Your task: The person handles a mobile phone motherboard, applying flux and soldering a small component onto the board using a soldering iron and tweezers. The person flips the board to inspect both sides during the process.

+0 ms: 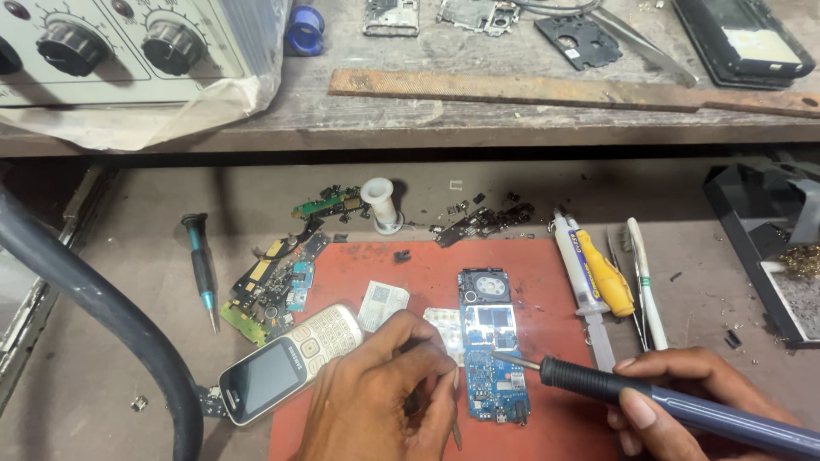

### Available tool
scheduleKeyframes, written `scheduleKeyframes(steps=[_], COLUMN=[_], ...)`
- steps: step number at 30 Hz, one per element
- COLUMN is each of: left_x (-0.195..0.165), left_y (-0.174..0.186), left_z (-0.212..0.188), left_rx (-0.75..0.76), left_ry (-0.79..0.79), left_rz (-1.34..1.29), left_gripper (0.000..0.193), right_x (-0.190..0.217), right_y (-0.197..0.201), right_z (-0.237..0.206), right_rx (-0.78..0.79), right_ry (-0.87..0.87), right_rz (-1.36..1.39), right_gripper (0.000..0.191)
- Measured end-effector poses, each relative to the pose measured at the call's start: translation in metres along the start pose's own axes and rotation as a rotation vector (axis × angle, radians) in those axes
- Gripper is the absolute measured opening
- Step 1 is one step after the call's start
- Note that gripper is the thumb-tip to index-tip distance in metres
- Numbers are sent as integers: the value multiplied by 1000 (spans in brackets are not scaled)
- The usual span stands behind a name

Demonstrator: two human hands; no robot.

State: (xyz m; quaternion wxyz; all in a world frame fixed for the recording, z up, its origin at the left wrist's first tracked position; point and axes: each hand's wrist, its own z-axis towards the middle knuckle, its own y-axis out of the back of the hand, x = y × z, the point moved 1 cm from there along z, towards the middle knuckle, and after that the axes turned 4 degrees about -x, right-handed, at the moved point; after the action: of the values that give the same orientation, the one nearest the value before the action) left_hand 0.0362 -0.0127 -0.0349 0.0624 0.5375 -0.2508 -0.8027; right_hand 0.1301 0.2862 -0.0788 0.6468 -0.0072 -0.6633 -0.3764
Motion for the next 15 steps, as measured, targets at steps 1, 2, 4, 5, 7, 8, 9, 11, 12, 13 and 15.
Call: scheduleKeyframes(steps=[1, 2, 4, 5, 7, 8, 9, 11, 12, 13, 15], left_x=[0, 0, 0, 0, 1, 0, 0, -1, -2, -3, -4], left_y=[0, 0, 0, 0, 1, 1, 1, 0, 1, 1, 2], left_z=[0, 0, 0, -1, -1, 0, 0, 1, 0, 0, 1], left_rx=[0, 0, 8, 14, 22, 22, 22, 24, 27, 33, 45], left_ry=[7, 14, 34, 45, 51, 46, 40, 61, 73, 83, 97], left_rz=[2, 4, 3, 2, 1, 0, -1, 0, 2, 2, 4], left_gripper=[7, 7, 8, 8, 7, 7, 6, 6, 6, 6, 6], right_x=[-1, -2, -4, -5, -5, -5, -4, -3, -2, -1, 1], right_y=[0, -1, -1, -1, -1, -1, -1, -1, 0, 1, 2], right_z=[1, 2, 2, 2, 3, 3, 3, 3, 2, 2, 3], right_rx=[0, 0, -11, -9, -4, -7, -10, -12, -11, -8, -3], right_ry=[18, 37, 35, 21, -8, -4, 0, -16, -37, -44, -47], right_rz=[10, 20, 4, 10, 23, 15, 8, -19, -37, -49, -63], right_gripper=[20, 20, 18, 18, 19, 18, 18, 18, 19, 19, 19])
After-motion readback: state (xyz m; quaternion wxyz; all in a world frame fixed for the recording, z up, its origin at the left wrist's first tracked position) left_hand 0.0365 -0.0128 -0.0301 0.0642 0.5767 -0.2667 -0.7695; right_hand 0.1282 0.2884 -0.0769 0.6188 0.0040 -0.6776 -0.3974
